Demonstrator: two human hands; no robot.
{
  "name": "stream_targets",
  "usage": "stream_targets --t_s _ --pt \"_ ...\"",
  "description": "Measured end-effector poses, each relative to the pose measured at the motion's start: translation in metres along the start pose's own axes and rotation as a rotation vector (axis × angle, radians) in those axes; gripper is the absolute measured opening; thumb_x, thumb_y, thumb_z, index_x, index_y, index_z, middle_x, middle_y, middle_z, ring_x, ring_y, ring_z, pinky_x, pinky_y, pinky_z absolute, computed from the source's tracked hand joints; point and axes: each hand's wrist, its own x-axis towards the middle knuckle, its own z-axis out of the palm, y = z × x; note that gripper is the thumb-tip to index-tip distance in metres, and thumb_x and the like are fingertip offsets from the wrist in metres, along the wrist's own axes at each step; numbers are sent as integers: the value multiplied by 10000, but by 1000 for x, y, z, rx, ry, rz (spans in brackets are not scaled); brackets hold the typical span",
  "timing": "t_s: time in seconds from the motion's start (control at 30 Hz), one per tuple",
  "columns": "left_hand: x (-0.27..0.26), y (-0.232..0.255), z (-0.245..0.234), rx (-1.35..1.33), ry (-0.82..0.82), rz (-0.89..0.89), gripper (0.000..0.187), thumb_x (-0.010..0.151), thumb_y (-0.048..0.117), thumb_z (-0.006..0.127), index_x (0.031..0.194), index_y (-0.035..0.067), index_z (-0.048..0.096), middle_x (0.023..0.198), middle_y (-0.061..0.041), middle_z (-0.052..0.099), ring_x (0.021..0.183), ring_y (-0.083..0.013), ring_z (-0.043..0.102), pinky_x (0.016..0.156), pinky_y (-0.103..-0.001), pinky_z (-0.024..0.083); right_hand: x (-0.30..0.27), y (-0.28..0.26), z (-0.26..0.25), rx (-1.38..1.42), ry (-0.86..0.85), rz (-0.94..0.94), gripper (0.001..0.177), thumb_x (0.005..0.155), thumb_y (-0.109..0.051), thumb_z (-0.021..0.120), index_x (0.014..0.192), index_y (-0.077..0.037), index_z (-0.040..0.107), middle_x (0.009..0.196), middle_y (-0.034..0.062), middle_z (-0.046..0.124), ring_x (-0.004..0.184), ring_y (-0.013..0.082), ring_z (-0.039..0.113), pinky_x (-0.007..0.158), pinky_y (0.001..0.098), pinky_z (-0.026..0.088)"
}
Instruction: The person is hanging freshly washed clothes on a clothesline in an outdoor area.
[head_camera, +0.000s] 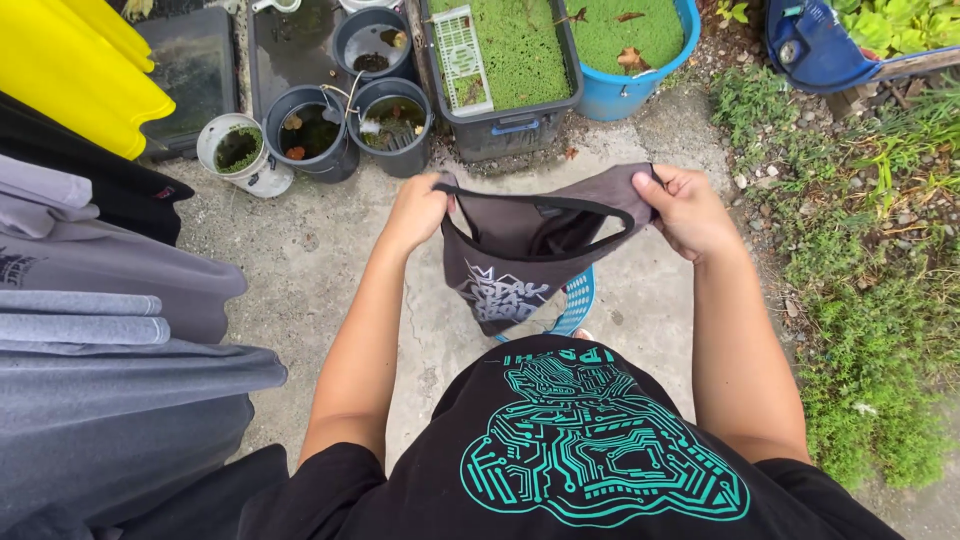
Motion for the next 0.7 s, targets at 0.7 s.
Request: stream_targets --t_s 0.7 --pt "230 260 -11 -1280 -183 512 206 1021 36 688 905 109 534 929 -6 654 861 -109 634 799 -285 533 201 -320 -135 -689 524 -603 358 937 -350 823 921 -47 633 763 13 664 659 85 576 585 270 462"
